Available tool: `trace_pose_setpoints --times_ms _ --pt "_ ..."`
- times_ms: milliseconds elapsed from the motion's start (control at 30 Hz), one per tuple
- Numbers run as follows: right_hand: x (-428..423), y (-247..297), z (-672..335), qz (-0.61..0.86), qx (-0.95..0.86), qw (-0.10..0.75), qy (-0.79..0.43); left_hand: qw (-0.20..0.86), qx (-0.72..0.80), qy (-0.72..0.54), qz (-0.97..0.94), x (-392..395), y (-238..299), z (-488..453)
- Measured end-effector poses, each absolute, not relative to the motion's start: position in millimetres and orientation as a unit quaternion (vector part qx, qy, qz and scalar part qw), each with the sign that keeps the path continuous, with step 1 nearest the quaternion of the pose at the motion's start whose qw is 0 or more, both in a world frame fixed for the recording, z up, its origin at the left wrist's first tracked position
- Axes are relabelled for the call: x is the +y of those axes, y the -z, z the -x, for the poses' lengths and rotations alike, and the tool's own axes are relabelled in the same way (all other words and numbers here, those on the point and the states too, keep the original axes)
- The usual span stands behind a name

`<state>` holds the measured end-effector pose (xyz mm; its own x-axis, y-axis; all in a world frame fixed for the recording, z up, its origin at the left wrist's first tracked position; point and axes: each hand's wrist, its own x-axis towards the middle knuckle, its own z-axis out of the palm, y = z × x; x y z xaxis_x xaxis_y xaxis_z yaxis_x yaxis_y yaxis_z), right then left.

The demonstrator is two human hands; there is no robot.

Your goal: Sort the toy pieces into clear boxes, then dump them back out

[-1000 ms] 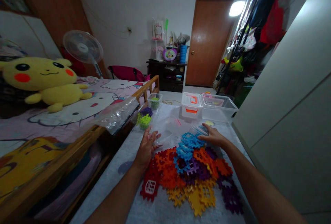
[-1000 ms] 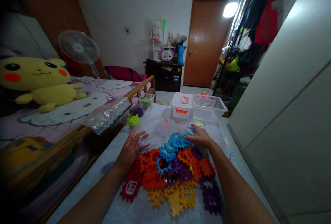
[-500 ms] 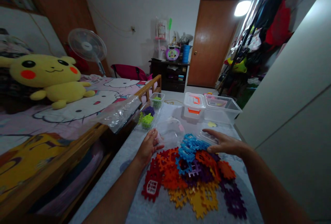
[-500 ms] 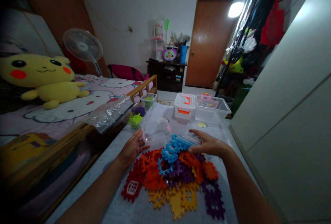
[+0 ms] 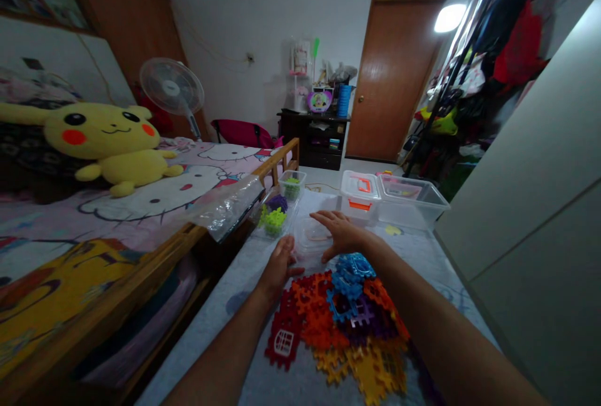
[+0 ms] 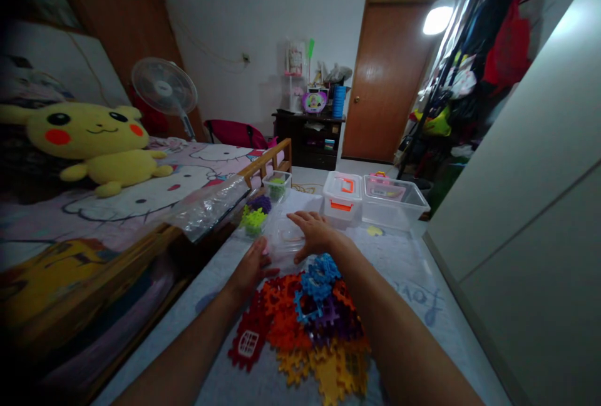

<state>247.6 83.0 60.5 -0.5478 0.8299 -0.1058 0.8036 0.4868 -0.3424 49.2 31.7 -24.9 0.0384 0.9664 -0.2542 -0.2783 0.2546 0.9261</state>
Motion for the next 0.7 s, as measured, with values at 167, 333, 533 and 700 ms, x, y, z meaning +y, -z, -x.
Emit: trace_pose_setpoints --times_ms 167,333,533,700 --pt "88.2 -54.0 -243.9 0.454 -0.870 0.011 -0.191 0.608 0.496 -0.487 -0.385 26.9 19.2 -50.3" --pt "81.6 -53.1 -239.2 0.439 -0.876 0.007 -0.200 0.619 0.471 -0.481 -0.404 24.1 14.5 -50.7" --pt "84.9 -51.0 -237.5 0.440 -0.876 0.005 -0.198 0.617 0.461 -0.488 -0.411 21.5 7.3 -51.9" --pt "87.5 -44.6 -242.8 0.435 -0.879 0.014 -0.196 0.614 0.471 -0.488 -0.405 22.2 7.8 -53.2"
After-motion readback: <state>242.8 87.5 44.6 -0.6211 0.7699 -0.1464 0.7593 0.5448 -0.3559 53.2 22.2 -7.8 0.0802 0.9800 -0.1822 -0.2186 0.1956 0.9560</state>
